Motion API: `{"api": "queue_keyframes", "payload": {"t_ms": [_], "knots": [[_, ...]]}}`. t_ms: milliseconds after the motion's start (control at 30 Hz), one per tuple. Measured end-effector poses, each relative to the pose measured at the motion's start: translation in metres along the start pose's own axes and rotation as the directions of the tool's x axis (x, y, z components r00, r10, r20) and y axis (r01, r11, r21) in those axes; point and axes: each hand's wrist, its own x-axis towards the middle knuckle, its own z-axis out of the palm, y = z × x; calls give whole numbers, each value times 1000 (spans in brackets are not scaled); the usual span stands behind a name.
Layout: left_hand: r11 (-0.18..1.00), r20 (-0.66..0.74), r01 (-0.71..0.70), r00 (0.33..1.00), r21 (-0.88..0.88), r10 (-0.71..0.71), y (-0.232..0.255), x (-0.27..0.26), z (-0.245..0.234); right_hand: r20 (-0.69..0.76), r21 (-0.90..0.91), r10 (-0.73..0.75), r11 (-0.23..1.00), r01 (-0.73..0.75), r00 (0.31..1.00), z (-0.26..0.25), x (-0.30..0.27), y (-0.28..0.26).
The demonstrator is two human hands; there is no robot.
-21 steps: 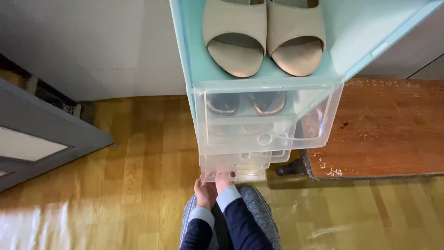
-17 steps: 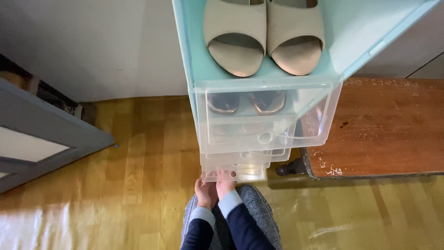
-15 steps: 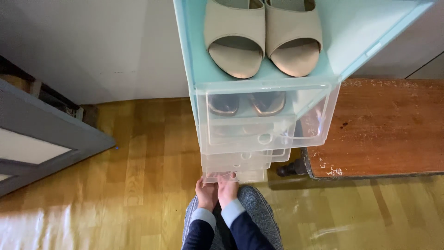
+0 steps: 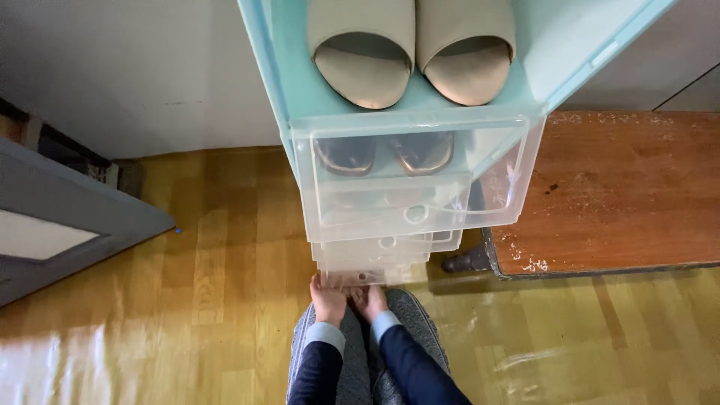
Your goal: Opening and closing drawers of a stacked plastic shoe organizer to check or arrange shoes.
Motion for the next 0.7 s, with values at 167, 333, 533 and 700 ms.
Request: {"api": "queue_keyframes", "payload": {"t_ms": [167, 333, 533, 700], "knots": [[992, 15, 97, 995, 76, -99, 22, -49, 51, -103, 198, -52, 978, 72, 993, 136, -109, -47], [986, 45, 141, 988, 94, -146, 17, -19, 19, -100, 138, -92, 985, 105, 991, -11, 43, -14], [973, 108, 140, 981, 185, -161, 7, -5, 3, 34, 185, -180, 968, 171, 983, -25, 72, -27], [959, -21, 166, 986, 230, -166, 11, -20, 30, -15, 22, -189, 982, 189, 982, -7, 52, -30]]}}
